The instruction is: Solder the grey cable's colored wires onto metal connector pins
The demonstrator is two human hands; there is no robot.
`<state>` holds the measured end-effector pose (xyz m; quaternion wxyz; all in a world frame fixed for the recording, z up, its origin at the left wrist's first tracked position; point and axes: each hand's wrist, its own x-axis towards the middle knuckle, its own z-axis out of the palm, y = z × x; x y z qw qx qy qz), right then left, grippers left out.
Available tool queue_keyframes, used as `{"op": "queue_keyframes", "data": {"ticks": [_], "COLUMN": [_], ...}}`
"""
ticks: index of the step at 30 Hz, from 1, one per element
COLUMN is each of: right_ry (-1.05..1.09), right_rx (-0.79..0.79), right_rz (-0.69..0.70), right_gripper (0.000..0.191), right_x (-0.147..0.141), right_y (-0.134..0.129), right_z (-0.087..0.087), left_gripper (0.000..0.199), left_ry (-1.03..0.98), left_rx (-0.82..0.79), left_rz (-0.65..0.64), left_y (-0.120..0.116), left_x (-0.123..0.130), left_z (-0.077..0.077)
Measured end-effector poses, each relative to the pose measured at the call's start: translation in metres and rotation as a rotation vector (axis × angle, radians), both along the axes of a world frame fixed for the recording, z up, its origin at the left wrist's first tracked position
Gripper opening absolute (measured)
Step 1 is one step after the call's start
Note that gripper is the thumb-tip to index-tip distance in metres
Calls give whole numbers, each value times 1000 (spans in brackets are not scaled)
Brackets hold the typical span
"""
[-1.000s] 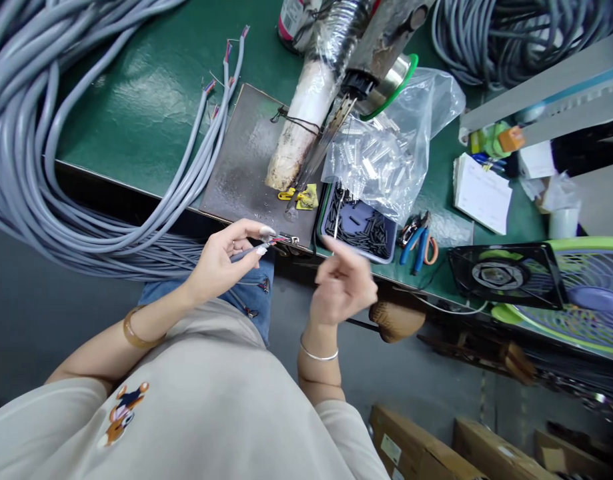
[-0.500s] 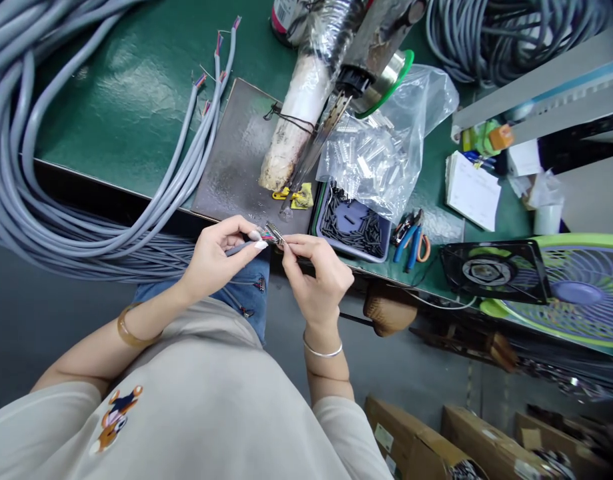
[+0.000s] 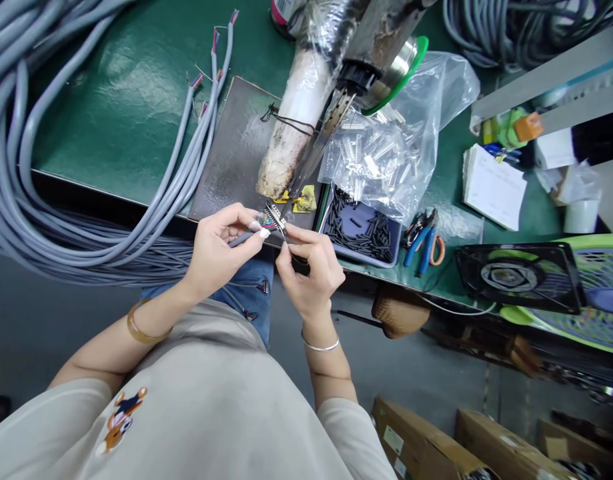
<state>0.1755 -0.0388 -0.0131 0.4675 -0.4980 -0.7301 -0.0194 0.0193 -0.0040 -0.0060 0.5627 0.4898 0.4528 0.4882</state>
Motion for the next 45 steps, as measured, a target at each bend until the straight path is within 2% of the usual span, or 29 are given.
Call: {"op": "queue_keyframes", "data": {"ticks": [15, 21, 29, 37, 45], "right_ry": [48, 55, 63, 29, -21], "right_rx": [3, 22, -21, 23, 0], "right_rz": [21, 17, 40, -5, 26], "right_gripper": [20, 21, 21, 17, 18], "right_x": [4, 3, 4, 2, 4], "right_y": [11, 14, 13, 17, 15], "right_z": [2, 7, 0, 8, 5], "left_gripper": [11, 14, 15, 13, 13], "left_ry": [69, 11, 42, 43, 46], "left_rx": [99, 139, 65, 191, 107], "left_rz": [53, 33, 16, 32, 1], "left_y": [10, 14, 12, 12, 11], "left_x": [4, 3, 1, 0, -2], "left_z": [7, 8, 3, 5, 3]}}
